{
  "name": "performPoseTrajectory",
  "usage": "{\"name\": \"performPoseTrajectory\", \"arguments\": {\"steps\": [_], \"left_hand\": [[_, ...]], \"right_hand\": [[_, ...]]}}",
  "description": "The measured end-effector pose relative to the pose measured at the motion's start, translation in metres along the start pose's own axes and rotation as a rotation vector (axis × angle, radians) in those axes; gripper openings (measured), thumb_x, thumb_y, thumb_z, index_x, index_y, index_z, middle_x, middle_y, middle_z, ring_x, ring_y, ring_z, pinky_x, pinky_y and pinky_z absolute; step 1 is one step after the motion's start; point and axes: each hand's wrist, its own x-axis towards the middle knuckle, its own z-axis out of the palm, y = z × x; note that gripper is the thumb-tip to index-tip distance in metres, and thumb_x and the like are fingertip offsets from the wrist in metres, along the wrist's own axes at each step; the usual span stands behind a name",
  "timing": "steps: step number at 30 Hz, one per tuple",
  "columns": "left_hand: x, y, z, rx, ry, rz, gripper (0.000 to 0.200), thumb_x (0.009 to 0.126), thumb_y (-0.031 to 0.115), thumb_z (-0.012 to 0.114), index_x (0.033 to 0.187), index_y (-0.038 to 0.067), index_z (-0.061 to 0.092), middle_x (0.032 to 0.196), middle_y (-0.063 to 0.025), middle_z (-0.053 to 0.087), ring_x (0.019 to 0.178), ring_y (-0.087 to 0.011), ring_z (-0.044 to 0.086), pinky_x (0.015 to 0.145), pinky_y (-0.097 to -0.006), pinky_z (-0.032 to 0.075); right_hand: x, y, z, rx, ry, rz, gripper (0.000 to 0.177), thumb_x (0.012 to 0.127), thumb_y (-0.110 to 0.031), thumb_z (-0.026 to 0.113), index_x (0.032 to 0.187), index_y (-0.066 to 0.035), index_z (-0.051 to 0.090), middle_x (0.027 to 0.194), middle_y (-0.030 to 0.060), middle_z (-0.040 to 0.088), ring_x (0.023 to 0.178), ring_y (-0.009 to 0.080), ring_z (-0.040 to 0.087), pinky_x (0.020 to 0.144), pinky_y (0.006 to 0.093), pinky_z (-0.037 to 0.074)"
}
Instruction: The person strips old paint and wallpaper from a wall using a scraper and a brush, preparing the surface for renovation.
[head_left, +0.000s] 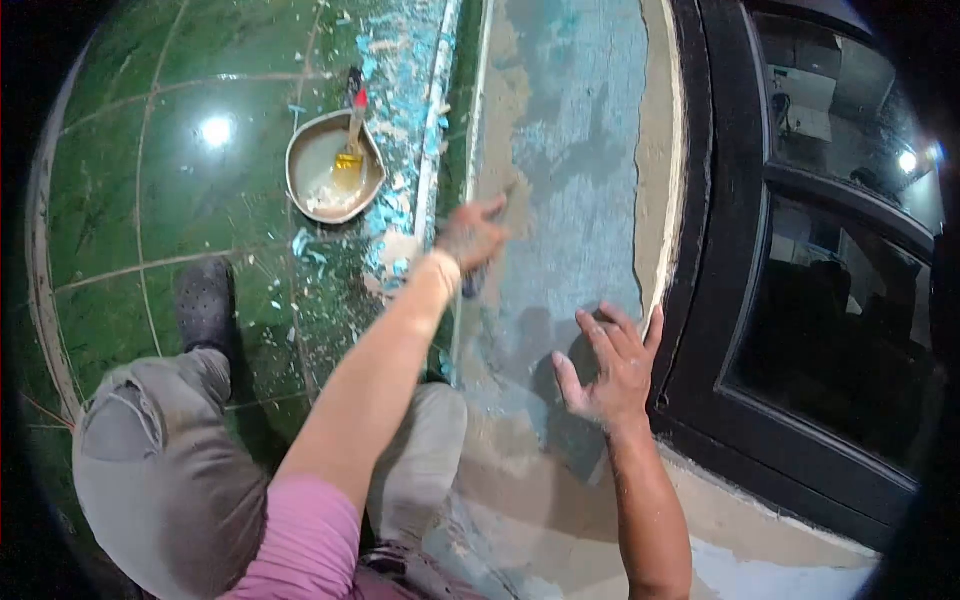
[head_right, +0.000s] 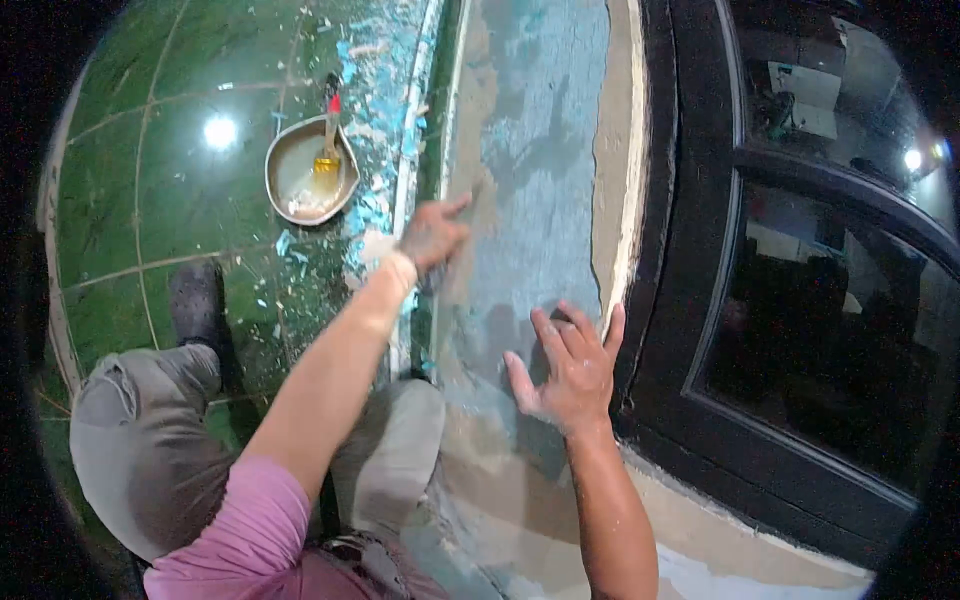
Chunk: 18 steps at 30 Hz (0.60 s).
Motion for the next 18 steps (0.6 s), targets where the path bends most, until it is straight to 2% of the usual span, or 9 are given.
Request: {"name": "performPoseTrajectory", "arguments": {"steps": [1,3,6,8,9,11,15,16,18], "left_hand": [[0.003,0.002,-0.002,-0.105,0.004,-0.065,0.058,0.08,0.007,0.059,0.137,0.01,0.055,0.11,-0.0192,0.069,0.058,-0.018,0.062,0.058,-0.0326,0.053],[-0.016,-0.019,0.011,-0.007,-0.012,0.175,0.058,0.081,0.008,0.06,0.138,0.01,0.054,0.107,-0.0179,0.071,0.059,-0.0177,0.062,0.057,-0.0323,0.052],[-0.012,-0.009,0.014,0.047,0.02,0.136,0.059,0.081,0.012,0.061,0.14,0.011,0.052,0.088,-0.0148,0.073,0.063,-0.0183,0.063,0.061,-0.0329,0.052],[0.023,-0.003,-0.005,0.185,0.12,0.12,0.059,0.082,0.012,0.061,0.14,0.01,0.052,0.094,-0.0167,0.072,0.064,-0.019,0.064,0.064,-0.0331,0.053],[0.024,-0.005,-0.004,-0.015,0.052,0.037,0.06,0.081,0.012,0.063,0.14,0.009,0.051,0.094,-0.0175,0.072,0.066,-0.0206,0.066,0.068,-0.0327,0.053],[-0.005,-0.009,0.006,0.11,0.039,0.11,0.062,0.079,0.012,0.063,0.14,0.009,0.05,0.101,-0.0186,0.071,0.07,-0.0208,0.066,0.07,-0.0319,0.053],[-0.064,-0.106,0.049,0.099,0.031,0.253,0.066,0.077,0.009,0.062,0.141,0.007,0.048,0.126,-0.0197,0.063,0.086,-0.0204,0.067,0.081,-0.0295,0.052],[-0.077,-0.115,0.048,0.063,-0.024,0.163,0.066,0.078,0.006,0.061,0.142,0.007,0.047,0.125,-0.0185,0.064,0.077,-0.017,0.065,0.075,-0.0286,0.053],[-0.085,-0.126,0.041,0.094,-0.058,0.135,0.066,0.078,0.004,0.06,0.143,0.006,0.047,0.13,-0.0173,0.061,0.078,-0.0147,0.064,0.076,-0.0273,0.052]], "right_hand": [[0.0,-0.001,0.001,-0.01,0.004,-0.006,0.053,0.065,-0.031,0.078,0.11,-0.007,0.068,0.088,0.0084,0.064,0.108,0.0252,0.06,0.115,0.0591,0.014],[0.007,0.0,0.001,-0.002,0.015,-0.016,0.053,0.065,-0.032,0.078,0.111,-0.007,0.068,0.088,0.0093,0.064,0.108,0.0256,0.06,0.115,0.0597,0.014],[0.008,0.001,0.001,0.001,-0.017,0.004,0.054,0.065,-0.032,0.078,0.111,-0.007,0.068,0.09,0.0098,0.065,0.108,0.0256,0.06,0.114,0.06,0.014],[0.004,-0.002,0.0,-0.009,-0.037,0.018,0.053,0.065,-0.032,0.078,0.111,-0.007,0.068,0.091,0.0101,0.065,0.108,0.0257,0.06,0.114,0.0603,0.014],[0.009,-0.001,-0.001,-0.017,-0.029,0.005,0.053,0.066,-0.032,0.078,0.111,-0.007,0.068,0.091,0.0102,0.065,0.108,0.0257,0.06,0.114,0.0605,0.014],[0.012,0.004,0.001,0.001,0.008,-0.012,0.052,0.066,-0.032,0.077,0.111,-0.007,0.068,0.091,0.0101,0.065,0.108,0.0256,0.06,0.114,0.0604,0.015],[0.007,0.002,-0.001,0.004,-0.018,0.008,0.051,0.067,-0.032,0.077,0.111,-0.007,0.068,0.091,0.0098,0.066,0.109,0.0252,0.06,0.114,0.0596,0.015],[0.006,0.002,-0.002,-0.007,-0.021,0.014,0.051,0.067,-0.031,0.077,0.111,-0.008,0.068,0.091,0.0097,0.066,0.109,0.0252,0.06,0.114,0.0594,0.015],[0.008,-0.002,-0.002,-0.019,-0.016,0.011,0.051,0.067,-0.031,0.077,0.111,-0.008,0.068,0.091,0.0095,0.066,0.109,0.0251,0.06,0.114,0.0589,0.016]]}}
